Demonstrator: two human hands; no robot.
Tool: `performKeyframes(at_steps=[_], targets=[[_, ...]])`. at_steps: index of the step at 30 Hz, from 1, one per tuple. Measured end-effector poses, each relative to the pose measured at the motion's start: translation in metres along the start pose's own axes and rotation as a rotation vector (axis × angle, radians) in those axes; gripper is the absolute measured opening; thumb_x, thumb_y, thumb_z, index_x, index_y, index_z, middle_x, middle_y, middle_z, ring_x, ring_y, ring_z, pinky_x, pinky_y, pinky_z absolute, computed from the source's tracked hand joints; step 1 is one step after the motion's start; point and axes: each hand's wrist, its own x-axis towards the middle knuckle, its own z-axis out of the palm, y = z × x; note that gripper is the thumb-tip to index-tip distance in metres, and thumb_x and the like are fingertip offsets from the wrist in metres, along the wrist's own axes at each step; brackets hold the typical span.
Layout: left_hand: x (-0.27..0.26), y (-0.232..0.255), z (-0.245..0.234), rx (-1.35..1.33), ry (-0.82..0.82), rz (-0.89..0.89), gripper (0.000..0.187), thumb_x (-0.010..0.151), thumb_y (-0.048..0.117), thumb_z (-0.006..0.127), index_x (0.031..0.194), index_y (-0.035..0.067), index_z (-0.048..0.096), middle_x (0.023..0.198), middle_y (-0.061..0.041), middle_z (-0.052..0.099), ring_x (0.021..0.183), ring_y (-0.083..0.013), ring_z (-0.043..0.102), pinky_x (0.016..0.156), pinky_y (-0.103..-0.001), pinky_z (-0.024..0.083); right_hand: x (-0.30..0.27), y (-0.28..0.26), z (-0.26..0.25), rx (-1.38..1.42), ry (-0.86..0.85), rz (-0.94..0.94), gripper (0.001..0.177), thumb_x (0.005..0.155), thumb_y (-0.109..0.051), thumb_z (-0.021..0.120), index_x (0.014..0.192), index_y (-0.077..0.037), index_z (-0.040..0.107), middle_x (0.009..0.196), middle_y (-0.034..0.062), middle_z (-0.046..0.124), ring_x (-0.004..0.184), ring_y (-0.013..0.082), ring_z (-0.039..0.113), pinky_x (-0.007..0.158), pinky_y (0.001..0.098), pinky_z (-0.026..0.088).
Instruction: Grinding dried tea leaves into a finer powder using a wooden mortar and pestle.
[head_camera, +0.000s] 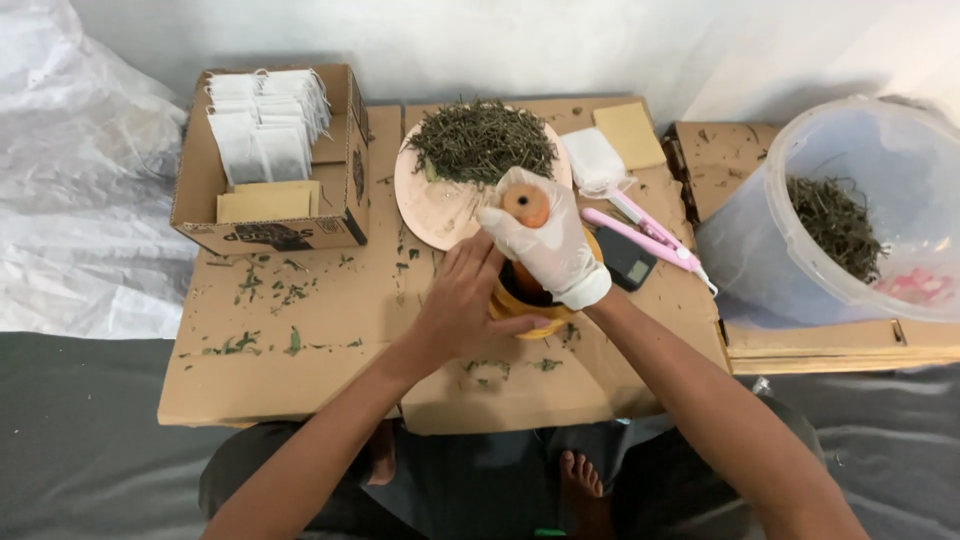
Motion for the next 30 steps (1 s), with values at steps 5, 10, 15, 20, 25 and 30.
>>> performKeyframes(at_steps=[5, 10, 15, 20, 25, 30], targets=[[-0.004, 0.001, 0.001, -0.010, 0.018, 0.009, 0.118, 0.081, 0.076, 0.086, 0.159, -0.006, 0.050, 0.157, -0.031, 0.055, 0.144, -0.0441, 0.058, 0.126, -0.055, 0.037, 0.008, 0.002, 0.001, 0.077, -0.094, 0.032, 0.017, 0.093, 0.000, 0.084, 0.084, -0.004, 0.070, 0.050, 0.0049, 0.059, 0.043, 0.0057, 0.055, 0.046, 0.0199, 0.046], [-0.005, 0.003, -0.002, -0.012, -0.039, -0.015, 0.120, 0.088, 0.073, 0.083, 0.170, -0.002, 0.039, 0.172, -0.030, 0.041, 0.158, -0.0442, 0.045, 0.130, -0.053, 0.031, 0.013, 0.001, -0.013, 0.106, -0.060, 0.116, 0.019, 0.098, -0.007, 0.078, 0.082, -0.005, 0.068, 0.051, 0.0054, 0.057, 0.041, 0.0099, 0.052, 0.045, 0.0233, 0.043], [0.001, 0.007, -0.007, -0.005, -0.066, -0.011, 0.123, 0.091, 0.074, 0.081, 0.177, 0.003, 0.029, 0.180, -0.022, 0.033, 0.165, -0.0373, 0.037, 0.134, -0.049, 0.028, 0.035, 0.020, -0.022, 0.328, 0.112, 0.275, 0.022, 0.098, -0.005, 0.075, 0.082, 0.005, 0.065, 0.048, 0.0147, 0.049, 0.032, 0.0202, 0.049, 0.035, 0.0336, 0.044], [0.004, 0.004, -0.013, -0.018, -0.124, -0.053, 0.124, 0.088, 0.075, 0.082, 0.176, 0.005, 0.030, 0.181, -0.019, 0.033, 0.165, -0.0347, 0.037, 0.134, -0.048, 0.028, 0.014, 0.001, -0.016, 0.238, 0.111, 0.134, 0.021, 0.099, -0.001, 0.072, 0.080, 0.002, 0.062, 0.046, 0.0136, 0.049, 0.033, 0.0199, 0.050, 0.038, 0.0308, 0.045], [0.003, 0.006, -0.014, -0.047, -0.178, -0.113, 0.128, 0.086, 0.075, 0.084, 0.177, 0.004, 0.028, 0.181, -0.020, 0.030, 0.166, -0.0351, 0.035, 0.134, -0.047, 0.027, -0.004, -0.020, -0.017, 0.294, -0.018, -0.015, 0.020, 0.096, 0.001, 0.071, 0.080, 0.007, 0.061, 0.044, 0.0146, 0.048, 0.032, 0.0218, 0.050, 0.039, 0.0296, 0.046], [0.004, 0.004, -0.013, 0.012, -0.206, -0.083, 0.129, 0.085, 0.078, 0.082, 0.177, 0.006, 0.027, 0.183, -0.017, 0.029, 0.168, -0.0321, 0.032, 0.134, -0.044, 0.025, -0.002, -0.006, -0.021, -0.096, 0.183, -0.090, 0.009, 0.092, 0.000, 0.081, 0.086, -0.001, 0.074, 0.055, 0.0101, 0.063, 0.047, 0.0125, 0.060, 0.048, 0.0229, 0.048]])
